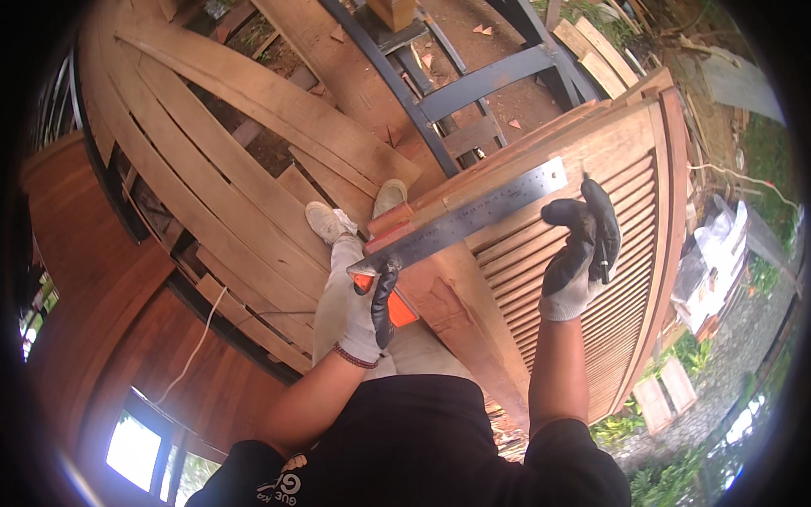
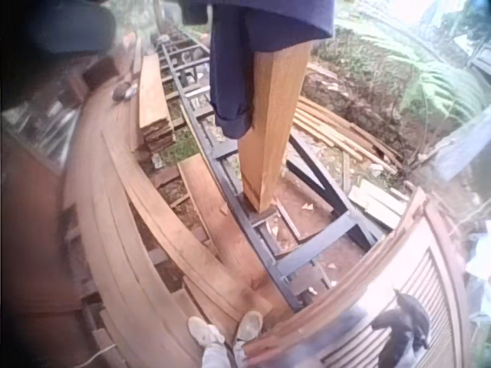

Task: The person uses a combination square and a pencil to measure and mark lines on a large wooden panel. They repeatedly reposition the square along the panel's edges and draw straight lines to guide subsequent cuts.

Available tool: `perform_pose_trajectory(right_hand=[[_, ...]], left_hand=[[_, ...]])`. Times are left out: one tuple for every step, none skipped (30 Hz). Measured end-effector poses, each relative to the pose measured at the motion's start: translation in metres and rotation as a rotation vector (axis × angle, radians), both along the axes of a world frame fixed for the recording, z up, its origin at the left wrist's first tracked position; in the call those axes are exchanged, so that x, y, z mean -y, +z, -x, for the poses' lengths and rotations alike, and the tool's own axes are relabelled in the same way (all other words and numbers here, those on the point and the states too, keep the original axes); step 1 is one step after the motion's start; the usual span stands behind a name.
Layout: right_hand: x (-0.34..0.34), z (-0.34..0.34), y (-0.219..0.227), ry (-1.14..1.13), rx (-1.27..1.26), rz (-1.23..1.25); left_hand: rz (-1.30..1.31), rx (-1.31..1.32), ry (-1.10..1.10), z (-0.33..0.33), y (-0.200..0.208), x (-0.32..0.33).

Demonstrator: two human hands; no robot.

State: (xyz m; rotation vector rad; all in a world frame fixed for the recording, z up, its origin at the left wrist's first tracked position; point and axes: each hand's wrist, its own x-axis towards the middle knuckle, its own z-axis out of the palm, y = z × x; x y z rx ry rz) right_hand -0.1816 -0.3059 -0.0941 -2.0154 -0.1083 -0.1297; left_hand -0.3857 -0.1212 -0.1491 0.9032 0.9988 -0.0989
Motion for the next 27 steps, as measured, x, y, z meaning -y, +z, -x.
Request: perform_pose_trajectory(right_hand=[[0.011,0.001,-0.002,-0.06,-0.021,0.047],[0.028,-0.002,-0.008,-0.053,0.016,-0.012],[0.051,-0.006,-0.023,-0.065,0.094,-0.015],[0.071,-0.013,-0.034,-0.069,0.165,-0.02],[0.088,-0.02,-0.034,-0.182,0.119,0.087],[0.104,-0.026,-0.035,-0.297,0.07,0.193],[0.122,-0.033,-0.043,-0.316,0.08,0.227],[0.14,-0.037,-0.049,-0.287,0.113,0.479],[0.14,-0.034,-0.061,-0.308,0.146,0.418],[0.137,-0.032,-0.072,-0.322,0.173,0.351],[0.134,-0.029,-0.074,-0.266,0.176,0.84],[0.123,-0.034,-0.071,-0.267,0.167,0.633],[0.126,-0.035,-0.073,-0.273,0.154,0.682],[0.13,-0.035,-0.076,-0.281,0.141,0.738],[0.13,-0.036,-0.075,-0.276,0.148,0.686],[0.128,-0.035,-0.073,-0.282,0.124,0.739],[0.124,-0.036,-0.07,-0.285,0.101,0.789],[0.126,-0.035,-0.064,-0.298,0.075,0.85],[0.129,-0.031,-0.068,-0.307,0.074,0.905],[0.125,-0.032,-0.065,-0.316,0.049,0.885],[0.121,-0.034,-0.063,-0.325,0.017,0.896],[0.119,-0.037,-0.062,-0.338,-0.013,0.911],[0.118,-0.038,-0.061,-0.332,-0.011,0.899],[0.119,-0.038,-0.062,-0.329,-0.012,0.889],[0.122,-0.037,-0.064,-0.331,0.006,0.898],[0.123,-0.035,-0.067,-0.323,0.027,0.901],[0.123,-0.034,-0.069,-0.335,0.041,0.912]], left_hand=[[0.018,0.0,-0.011,0.005,-0.004,-0.002],[0.035,0.003,-0.024,0.006,-0.007,-0.006],[0.098,0.118,-0.044,-0.009,0.01,-0.021],[0.125,0.1,-0.113,-0.003,0.011,-0.029],[0.147,0.076,-0.177,0.009,0.011,-0.036],[0.168,0.05,-0.243,0.017,0.015,-0.044],[0.486,-0.005,-0.066,0.019,0.021,-0.05],[0.442,-0.014,-0.121,0.027,0.024,-0.061],[0.407,-0.024,-0.18,0.044,0.023,-0.076],[0.365,-0.039,-0.232,0.06,0.026,-0.092],[0.398,-0.109,-0.241,0.074,0.033,-0.111],[0.411,-0.104,-0.274,0.077,0.044,-0.128],[0.426,-0.099,-0.308,0.077,0.055,-0.144],[0.446,-0.094,-0.347,0.072,0.065,-0.157],[0.361,-0.121,-0.417,0.054,0.083,-0.164],[0.465,-0.096,-0.389,0.044,0.091,-0.176],[0.451,-0.053,-0.402,0.041,0.089,-0.187],[0.448,-0.009,-0.427,0.034,0.085,-0.195],[0.457,0.001,-0.404,0.028,0.087,-0.202],[0.473,0.019,-0.388,0.018,0.085,-0.205],[0.501,0.049,-0.388,-0.004,0.077,-0.206],[0.493,0.147,-0.443,-0.036,0.081,-0.196],[0.525,0.183,-0.442,-0.059,0.082,-0.191],[0.563,0.215,-0.443,-0.083,0.081,-0.185],[0.572,0.267,-0.473,-0.112,0.083,-0.174],[0.583,0.324,-0.49,-0.132,0.077,-0.168],[0.594,0.37,-0.503,-0.153,0.071,-0.162]])
